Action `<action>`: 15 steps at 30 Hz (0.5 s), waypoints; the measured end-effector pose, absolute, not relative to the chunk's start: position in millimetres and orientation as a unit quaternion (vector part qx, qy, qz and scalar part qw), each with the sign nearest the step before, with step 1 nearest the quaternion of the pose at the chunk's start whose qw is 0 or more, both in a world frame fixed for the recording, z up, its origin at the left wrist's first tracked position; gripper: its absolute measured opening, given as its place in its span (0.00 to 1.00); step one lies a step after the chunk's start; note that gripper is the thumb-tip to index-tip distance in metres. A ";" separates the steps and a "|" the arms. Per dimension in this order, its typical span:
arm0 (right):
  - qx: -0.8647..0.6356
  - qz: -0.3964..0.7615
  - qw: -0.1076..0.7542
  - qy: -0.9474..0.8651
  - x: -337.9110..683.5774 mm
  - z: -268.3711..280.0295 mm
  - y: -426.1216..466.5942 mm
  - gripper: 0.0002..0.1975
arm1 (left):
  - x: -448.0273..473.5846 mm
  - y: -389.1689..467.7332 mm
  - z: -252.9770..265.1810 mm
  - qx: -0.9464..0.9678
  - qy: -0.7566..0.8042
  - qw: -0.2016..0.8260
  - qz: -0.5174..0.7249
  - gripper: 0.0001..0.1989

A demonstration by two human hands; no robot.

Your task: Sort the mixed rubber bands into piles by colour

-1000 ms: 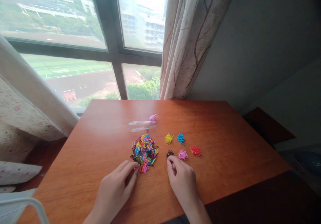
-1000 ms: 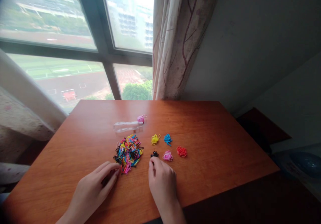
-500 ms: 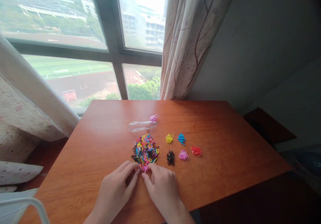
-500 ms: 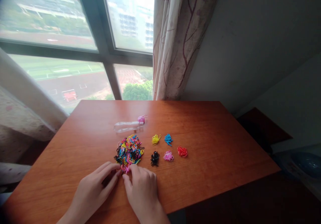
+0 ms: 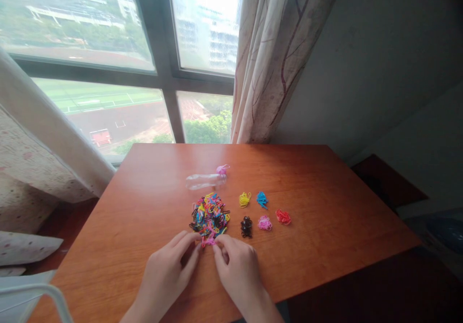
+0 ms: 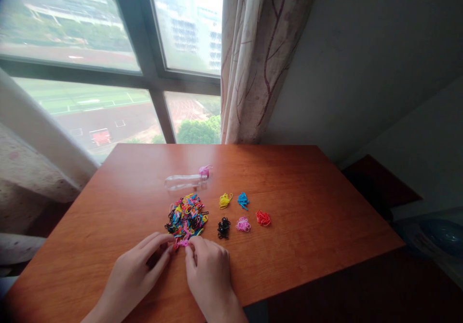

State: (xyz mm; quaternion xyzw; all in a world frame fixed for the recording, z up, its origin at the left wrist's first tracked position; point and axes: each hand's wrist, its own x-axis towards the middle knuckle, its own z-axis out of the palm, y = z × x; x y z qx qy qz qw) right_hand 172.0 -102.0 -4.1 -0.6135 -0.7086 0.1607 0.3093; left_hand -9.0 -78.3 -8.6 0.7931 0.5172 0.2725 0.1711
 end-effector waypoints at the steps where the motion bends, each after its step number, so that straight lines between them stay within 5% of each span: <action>1: -0.610 0.163 0.312 -0.710 172.9 -3.5 -102.0 0.09 | -9.0 -78.7 -9.0 0.791 0.516 0.176 0.278 0.08; 15: -0.556 0.193 0.336 -0.736 172.2 4.5 -104.3 0.10 | -11.7 -80.1 -9.1 0.820 0.443 0.227 0.284 0.13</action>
